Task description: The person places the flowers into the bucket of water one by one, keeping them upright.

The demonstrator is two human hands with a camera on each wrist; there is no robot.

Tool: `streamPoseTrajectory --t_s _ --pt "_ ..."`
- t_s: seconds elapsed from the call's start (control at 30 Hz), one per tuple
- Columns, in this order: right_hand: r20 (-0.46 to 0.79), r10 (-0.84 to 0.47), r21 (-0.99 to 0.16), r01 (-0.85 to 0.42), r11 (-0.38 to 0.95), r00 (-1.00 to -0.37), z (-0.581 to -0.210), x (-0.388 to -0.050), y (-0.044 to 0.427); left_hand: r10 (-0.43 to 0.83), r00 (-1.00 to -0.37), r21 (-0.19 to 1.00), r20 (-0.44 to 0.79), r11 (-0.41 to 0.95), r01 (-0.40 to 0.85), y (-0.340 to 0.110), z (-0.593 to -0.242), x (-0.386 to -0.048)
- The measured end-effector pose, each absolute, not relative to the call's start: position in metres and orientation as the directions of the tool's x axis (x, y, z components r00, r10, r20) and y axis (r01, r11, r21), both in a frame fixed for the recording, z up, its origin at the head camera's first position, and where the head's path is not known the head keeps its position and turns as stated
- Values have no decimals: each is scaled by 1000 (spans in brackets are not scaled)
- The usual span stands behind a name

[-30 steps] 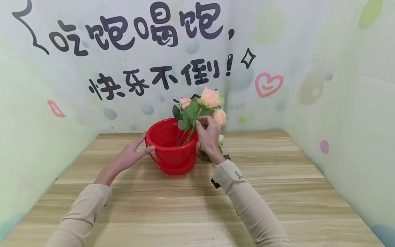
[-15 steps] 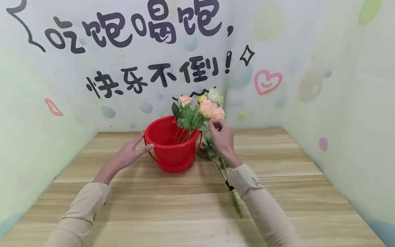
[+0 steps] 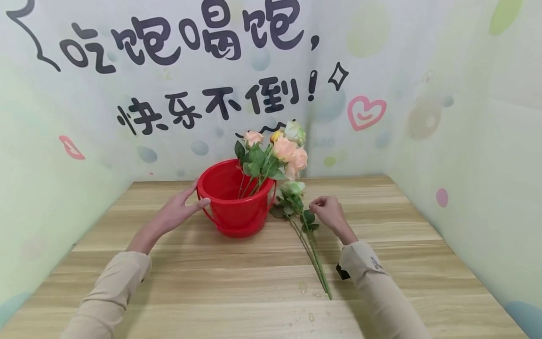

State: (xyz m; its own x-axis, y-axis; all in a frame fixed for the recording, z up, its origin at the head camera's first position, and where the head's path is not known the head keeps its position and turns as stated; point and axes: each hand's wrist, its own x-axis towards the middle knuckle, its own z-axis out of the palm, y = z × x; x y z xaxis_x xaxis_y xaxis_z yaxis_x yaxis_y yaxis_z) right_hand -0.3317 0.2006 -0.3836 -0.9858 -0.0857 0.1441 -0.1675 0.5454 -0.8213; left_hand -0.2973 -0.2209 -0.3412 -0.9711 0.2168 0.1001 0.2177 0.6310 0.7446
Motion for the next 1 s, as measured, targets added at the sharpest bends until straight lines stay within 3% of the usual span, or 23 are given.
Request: streamPoseTrajectory --t_s 0.2,1.0 --pt "77 -159 -817 -153 556 -984 -399 -333 200 216 -971 751 104 623 219 -221 -341 -298" --pt "22 -296 -805 -192 561 -955 -407 -336 193 213 -972 746 101 630 216 -221 -342 -298"
